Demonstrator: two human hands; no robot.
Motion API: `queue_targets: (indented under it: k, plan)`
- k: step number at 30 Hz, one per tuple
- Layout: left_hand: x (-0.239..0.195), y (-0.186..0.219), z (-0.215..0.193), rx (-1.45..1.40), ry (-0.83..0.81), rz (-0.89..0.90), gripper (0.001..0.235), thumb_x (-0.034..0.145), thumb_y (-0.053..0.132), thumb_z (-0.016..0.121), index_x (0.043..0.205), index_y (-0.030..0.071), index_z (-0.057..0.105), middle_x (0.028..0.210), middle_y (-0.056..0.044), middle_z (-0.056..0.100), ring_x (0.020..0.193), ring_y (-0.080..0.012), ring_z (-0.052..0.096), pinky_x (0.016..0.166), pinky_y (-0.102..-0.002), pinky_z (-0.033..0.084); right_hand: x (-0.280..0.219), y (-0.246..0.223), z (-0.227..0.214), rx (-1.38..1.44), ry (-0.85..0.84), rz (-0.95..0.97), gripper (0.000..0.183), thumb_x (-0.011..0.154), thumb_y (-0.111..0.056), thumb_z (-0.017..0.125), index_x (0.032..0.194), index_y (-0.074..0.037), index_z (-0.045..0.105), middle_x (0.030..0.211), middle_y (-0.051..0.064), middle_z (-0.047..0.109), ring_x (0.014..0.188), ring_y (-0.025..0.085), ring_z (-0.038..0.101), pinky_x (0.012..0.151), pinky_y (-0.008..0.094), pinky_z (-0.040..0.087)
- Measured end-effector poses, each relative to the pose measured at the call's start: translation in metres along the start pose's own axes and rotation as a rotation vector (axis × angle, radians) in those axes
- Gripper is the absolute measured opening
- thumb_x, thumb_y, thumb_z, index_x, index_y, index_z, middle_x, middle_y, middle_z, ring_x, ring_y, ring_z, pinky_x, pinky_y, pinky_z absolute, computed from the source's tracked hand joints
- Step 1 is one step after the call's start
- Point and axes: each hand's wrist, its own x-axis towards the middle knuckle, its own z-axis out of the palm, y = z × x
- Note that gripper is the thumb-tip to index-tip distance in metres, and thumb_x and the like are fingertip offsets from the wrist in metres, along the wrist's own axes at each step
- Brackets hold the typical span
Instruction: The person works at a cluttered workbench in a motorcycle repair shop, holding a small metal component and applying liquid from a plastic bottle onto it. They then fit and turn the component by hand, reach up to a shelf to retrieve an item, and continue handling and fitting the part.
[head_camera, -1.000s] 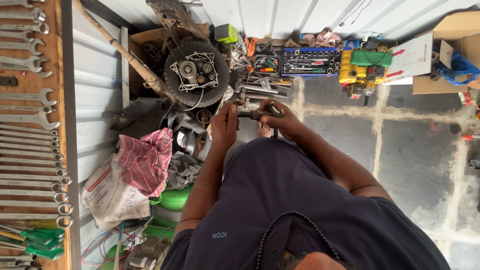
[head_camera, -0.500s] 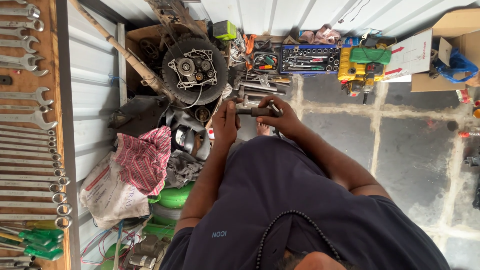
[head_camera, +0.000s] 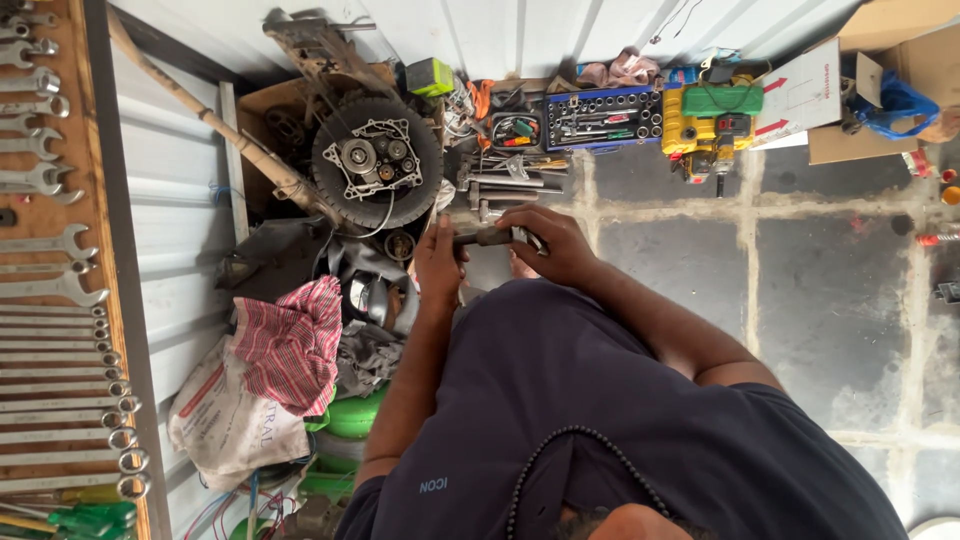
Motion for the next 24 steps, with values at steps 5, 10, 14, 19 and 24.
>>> queue_targets:
  k: [5,10,14,19,24]
  plan:
    - [-0.004,0.012,0.001,0.019,-0.016,0.079,0.044,0.109,0.043,0.050,0.085,0.008,0.062,0.058,-0.001,0.056,0.042,-0.0055,0.044,0.040,-0.023,0.033,-0.001,0.003,0.000,0.040,0.017,0.020,0.038,0.087,0.002,0.076,0.123,-0.008,0.066,0.123,0.011,0.072,0.113,0.027,0.074,0.093,0.036,0.061]
    - [-0.010,0.024,0.005,-0.002,-0.015,0.100,0.043,0.108,0.043,0.046,0.084,0.010,0.061,0.059,0.000,0.055,0.041,-0.0051,0.042,0.038,-0.024,0.033,-0.001,0.001,0.000,0.065,0.052,0.050,0.037,0.087,0.002,0.077,0.122,-0.007,0.066,0.122,0.010,0.073,0.113,0.026,0.074,0.092,0.035,0.061]
    - [-0.006,0.018,0.003,0.026,-0.020,0.221,0.045,0.112,0.041,0.048,0.085,0.007,0.061,0.063,0.002,0.051,0.049,-0.0037,0.042,0.045,-0.023,0.034,-0.002,-0.001,0.000,0.052,0.091,0.020,0.035,0.088,0.001,0.079,0.119,-0.008,0.067,0.119,0.010,0.072,0.110,0.025,0.074,0.091,0.035,0.061]
    - [-0.012,0.026,0.006,0.092,0.013,0.269,0.045,0.112,0.040,0.046,0.085,0.007,0.061,0.057,0.004,0.045,0.046,-0.0030,0.039,0.043,-0.024,0.032,-0.003,0.003,0.000,0.055,0.098,0.017,0.035,0.088,0.001,0.079,0.120,-0.008,0.067,0.118,0.009,0.072,0.109,0.025,0.074,0.090,0.036,0.061]
    - [-0.012,0.023,0.006,0.133,0.028,0.322,0.047,0.113,0.039,0.046,0.098,0.004,0.073,0.054,0.006,0.045,0.046,-0.0028,0.042,0.044,-0.023,0.035,-0.003,0.001,-0.002,0.075,0.108,-0.001,0.034,0.087,0.000,0.080,0.117,-0.009,0.067,0.116,0.009,0.073,0.107,0.024,0.074,0.088,0.034,0.060]
